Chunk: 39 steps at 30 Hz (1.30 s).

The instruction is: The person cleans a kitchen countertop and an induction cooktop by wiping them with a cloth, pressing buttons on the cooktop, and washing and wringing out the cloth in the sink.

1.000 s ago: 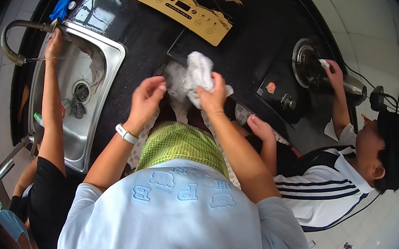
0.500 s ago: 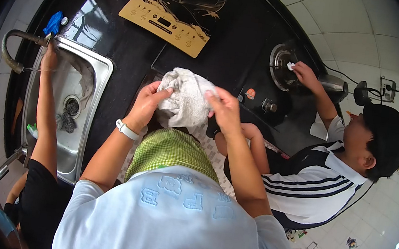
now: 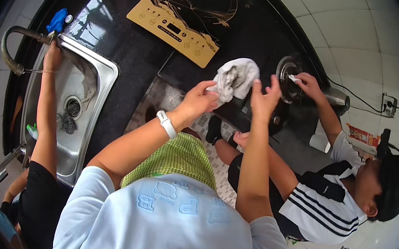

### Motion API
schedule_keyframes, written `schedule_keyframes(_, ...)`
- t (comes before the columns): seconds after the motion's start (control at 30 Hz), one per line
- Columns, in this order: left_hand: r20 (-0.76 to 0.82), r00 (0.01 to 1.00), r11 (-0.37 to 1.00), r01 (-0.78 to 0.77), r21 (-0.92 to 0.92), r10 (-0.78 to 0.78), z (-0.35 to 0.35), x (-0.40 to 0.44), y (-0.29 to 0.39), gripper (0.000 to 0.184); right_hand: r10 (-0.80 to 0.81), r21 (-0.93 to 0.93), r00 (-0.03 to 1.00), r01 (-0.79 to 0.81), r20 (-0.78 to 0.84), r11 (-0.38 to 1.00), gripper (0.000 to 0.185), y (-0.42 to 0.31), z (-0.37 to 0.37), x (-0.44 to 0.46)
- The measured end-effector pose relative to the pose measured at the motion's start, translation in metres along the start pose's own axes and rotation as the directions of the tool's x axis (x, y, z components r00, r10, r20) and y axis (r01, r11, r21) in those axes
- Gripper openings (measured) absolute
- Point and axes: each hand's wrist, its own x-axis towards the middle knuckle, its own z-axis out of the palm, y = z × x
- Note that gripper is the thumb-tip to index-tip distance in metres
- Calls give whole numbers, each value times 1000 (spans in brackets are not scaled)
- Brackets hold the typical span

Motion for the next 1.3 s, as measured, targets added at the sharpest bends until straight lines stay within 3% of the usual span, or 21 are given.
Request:
schedule_keyframes(0.03, -118, 992, 996, 51, 77, -42, -3, 6, -8, 41, -147, -187, 989, 147, 14, 971, 68, 3, 8, -3)
schedule_keyframes(0.1, -248, 968, 998, 43, 51, -29, -19, 11, -18, 41, -210, -220, 961, 248, 183, 944, 70, 41, 46, 0)
schedule_keyframes(0.17, -324, 946, 1000, 10, -5, -11, -36, 9, -17, 38, -101, -340, 932, 226, 349, 913, 74, 45, 82, -6)
schedule_keyframes(0.23, -394, 919, 1000, 1, -19, -9, -51, 11, -11, 35, -79, -533, 946, 244, 313, 810, 75, 40, 121, -11)
schedule_keyframes(0.37, -470, 879, 996, -88, 4, 79, -77, 19, -3, 28, -299, -421, 921, 381, 249, 824, 70, 33, 159, 31)
schedule_keyframes(0.47, -499, 854, 986, -165, 4, 145, -89, 21, 8, 26, -365, -417, 916, 402, 169, 815, 64, 30, 178, 102)
schedule_keyframes(0.63, -633, 748, 963, -268, -10, 202, -102, 28, 7, 23, -537, -470, 790, 610, 296, 638, 54, 23, 197, 194)
schedule_keyframes(0.77, -673, 715, 969, -245, 10, 187, -88, 29, -12, 20, -593, -572, 754, 629, 282, 527, 51, 37, 212, 268)
schedule_keyframes(0.83, -679, 720, 980, -198, -2, 144, -74, 24, -14, 19, -617, -555, 748, 629, 244, 544, 48, 36, 207, 294)
schedule_keyframes(1.0, -689, 705, 978, -208, 27, 168, -71, 4, -32, 18, -434, -671, 880, 440, 190, 597, 48, 39, 163, 301)
schedule_keyframes(1.1, -689, 704, 974, -227, 9, 171, -64, -12, -37, 19, -423, -705, 896, 389, 137, 593, 48, 56, 133, 278)
schedule_keyframes(1.3, -611, 774, 978, -209, 5, 168, -60, -37, -49, 19, -158, -682, 982, 189, 108, 707, 45, 58, 108, 176)
